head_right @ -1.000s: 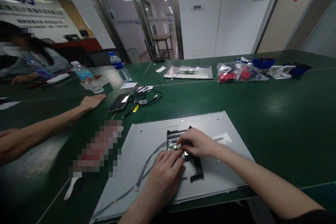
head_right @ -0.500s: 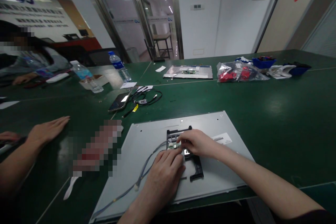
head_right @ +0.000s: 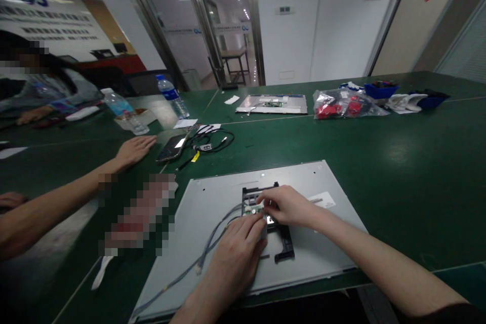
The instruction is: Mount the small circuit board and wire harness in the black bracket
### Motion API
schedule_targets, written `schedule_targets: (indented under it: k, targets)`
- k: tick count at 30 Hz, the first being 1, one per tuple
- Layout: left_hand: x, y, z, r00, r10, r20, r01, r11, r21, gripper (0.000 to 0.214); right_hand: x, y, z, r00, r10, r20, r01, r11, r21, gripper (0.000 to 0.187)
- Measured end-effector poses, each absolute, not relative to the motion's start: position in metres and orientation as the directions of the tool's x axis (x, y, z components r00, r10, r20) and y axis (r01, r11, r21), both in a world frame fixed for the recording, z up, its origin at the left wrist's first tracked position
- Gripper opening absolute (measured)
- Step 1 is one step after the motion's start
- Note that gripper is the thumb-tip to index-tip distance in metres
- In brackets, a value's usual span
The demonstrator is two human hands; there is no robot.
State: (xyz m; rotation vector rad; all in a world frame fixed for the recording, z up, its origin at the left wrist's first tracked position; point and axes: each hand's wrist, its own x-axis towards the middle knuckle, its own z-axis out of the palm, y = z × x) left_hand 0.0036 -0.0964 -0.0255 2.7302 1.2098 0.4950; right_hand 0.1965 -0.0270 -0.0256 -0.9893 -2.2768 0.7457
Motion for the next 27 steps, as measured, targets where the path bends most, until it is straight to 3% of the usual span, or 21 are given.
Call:
schedule_targets:
  k: [27]
  targets:
    - [0.002,-0.097,-0.021,0.633,0.742,0.223,0.698,-0.671,0.250,0.028,0.194,-0.023,-0.040,-0.592,0.734,0.333,0.478,0.652,-0.588,0.024]
